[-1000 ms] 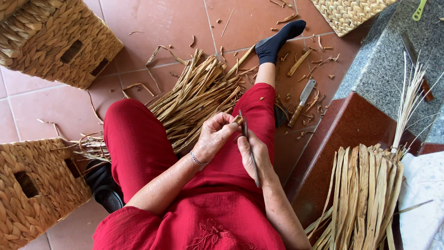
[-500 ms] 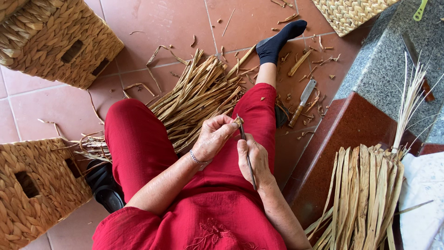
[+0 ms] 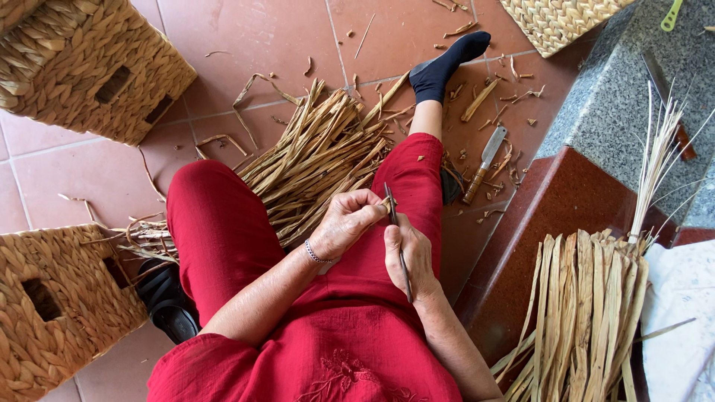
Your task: The person sits on the floor and repeatedly picks up dried plant strips, trims them with scissors, and places the trimmed pieces into a pile. The person handles the strips one at a time, using shears to cut them to length.
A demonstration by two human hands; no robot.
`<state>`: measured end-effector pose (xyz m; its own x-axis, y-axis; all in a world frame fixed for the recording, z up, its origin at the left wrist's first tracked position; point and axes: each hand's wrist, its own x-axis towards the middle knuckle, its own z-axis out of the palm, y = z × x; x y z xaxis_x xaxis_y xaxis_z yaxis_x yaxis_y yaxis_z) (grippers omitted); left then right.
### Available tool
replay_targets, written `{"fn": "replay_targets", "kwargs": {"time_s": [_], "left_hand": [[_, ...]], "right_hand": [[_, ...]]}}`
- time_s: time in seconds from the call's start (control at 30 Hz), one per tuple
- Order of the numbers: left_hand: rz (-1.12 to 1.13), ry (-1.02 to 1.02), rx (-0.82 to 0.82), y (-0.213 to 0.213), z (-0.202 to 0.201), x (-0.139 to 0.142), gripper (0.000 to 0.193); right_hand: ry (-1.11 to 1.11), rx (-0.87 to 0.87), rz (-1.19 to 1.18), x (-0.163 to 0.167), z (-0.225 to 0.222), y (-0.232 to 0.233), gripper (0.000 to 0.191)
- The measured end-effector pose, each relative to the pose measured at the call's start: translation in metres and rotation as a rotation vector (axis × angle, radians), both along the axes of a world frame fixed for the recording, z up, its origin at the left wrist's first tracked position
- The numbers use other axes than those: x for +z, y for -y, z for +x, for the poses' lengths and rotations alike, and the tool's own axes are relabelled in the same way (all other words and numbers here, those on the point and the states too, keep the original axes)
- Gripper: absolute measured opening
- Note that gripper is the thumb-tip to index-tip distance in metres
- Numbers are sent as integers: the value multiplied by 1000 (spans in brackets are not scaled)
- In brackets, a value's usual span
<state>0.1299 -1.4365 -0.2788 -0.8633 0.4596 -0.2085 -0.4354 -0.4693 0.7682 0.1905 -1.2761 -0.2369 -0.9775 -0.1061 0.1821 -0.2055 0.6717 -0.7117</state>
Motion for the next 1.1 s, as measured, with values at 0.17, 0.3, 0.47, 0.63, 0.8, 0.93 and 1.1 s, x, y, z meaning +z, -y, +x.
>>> {"fn": "replay_targets", "kwargs": {"time_s": [0.17, 0.3, 0.47, 0.63, 0.8, 0.93, 1.1], "left_hand": [[194, 20, -19, -4, 2, -2, 9], [-5, -35, -38, -5, 1, -2, 16], [-195, -68, -77, -9, -1, 3, 23], [-56, -136, -52, -12, 5, 4, 41], [-266, -52, -198, -16, 5, -5, 26], [-277, -23, -238, -18, 3, -13, 30], [-116, 70, -301, -20, 3, -17, 27]], "right_hand": [[239, -124, -213, -21, -1, -5, 51], [320, -300, -647, -13, -7, -11, 28], [270, -334, -701, 9, -15, -8, 14], [280, -346, -709, 10, -16, -4, 11], [148, -326, -517, 2, -14, -11, 12], [45, -241, -424, -6, -16, -17, 13], [261, -396, -654, -17, -16, -28, 15]]}}
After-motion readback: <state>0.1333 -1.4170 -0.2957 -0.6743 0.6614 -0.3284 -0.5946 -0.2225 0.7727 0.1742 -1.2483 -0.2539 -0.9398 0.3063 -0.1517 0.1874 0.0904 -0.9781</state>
